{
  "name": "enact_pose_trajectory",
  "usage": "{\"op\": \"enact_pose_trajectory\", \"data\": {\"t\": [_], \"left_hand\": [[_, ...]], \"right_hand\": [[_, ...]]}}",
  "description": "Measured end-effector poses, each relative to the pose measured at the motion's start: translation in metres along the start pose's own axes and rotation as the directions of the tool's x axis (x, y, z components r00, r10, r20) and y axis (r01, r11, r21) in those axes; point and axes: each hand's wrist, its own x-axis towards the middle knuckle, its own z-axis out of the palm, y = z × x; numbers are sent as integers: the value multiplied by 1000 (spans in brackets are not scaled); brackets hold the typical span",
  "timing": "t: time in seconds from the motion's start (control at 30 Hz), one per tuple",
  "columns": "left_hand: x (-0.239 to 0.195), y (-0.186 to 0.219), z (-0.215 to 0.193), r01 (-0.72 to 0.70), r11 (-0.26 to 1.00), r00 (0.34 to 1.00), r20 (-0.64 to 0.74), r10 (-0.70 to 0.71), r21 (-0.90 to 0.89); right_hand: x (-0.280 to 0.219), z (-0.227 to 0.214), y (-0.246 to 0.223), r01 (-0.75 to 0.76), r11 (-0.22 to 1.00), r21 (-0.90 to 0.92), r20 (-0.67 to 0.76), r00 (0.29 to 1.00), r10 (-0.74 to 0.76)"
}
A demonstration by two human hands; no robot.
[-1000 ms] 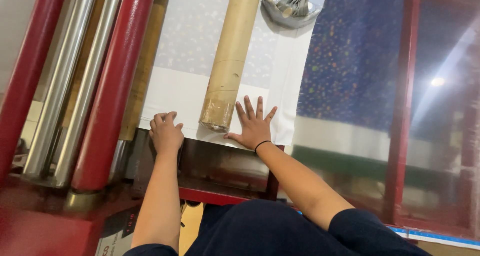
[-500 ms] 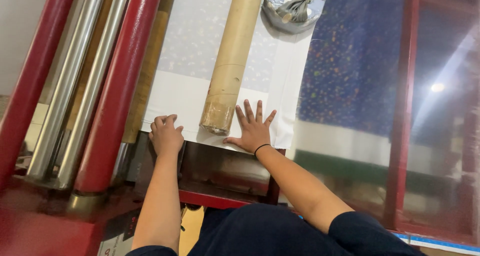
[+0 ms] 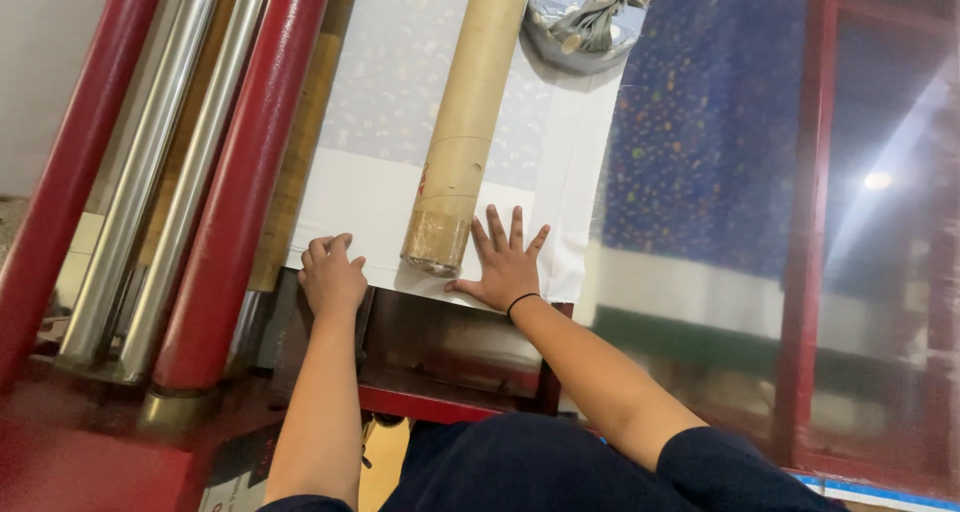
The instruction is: Aligning and flattening fabric on a heat press or laminating machine in a print shop environment.
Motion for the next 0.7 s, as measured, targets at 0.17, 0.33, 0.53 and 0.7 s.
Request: {"op": "enact_pose_trajectory", "data": {"t": [0.17,0.33,0.53,0.7], "left_hand": [[-2,4,-4,23,999,999,24,-23,27],[-3,7,-6,57,998,998,18,-57,-4],[-3,1,4,29,1000,999,-18,-29,-7],[-4,-3,9,6,1000,999,-47,-7,-6]], "right_hand": [[1,6,1,4,1000,-5,-12,1000,-4],[2,13,3,11,1000,6,-39,999,-11],[-1,3,2,8,1000,19,-18,1000,-8],[-5,0,5,17,1000,18,-23,1000,-17]]}}
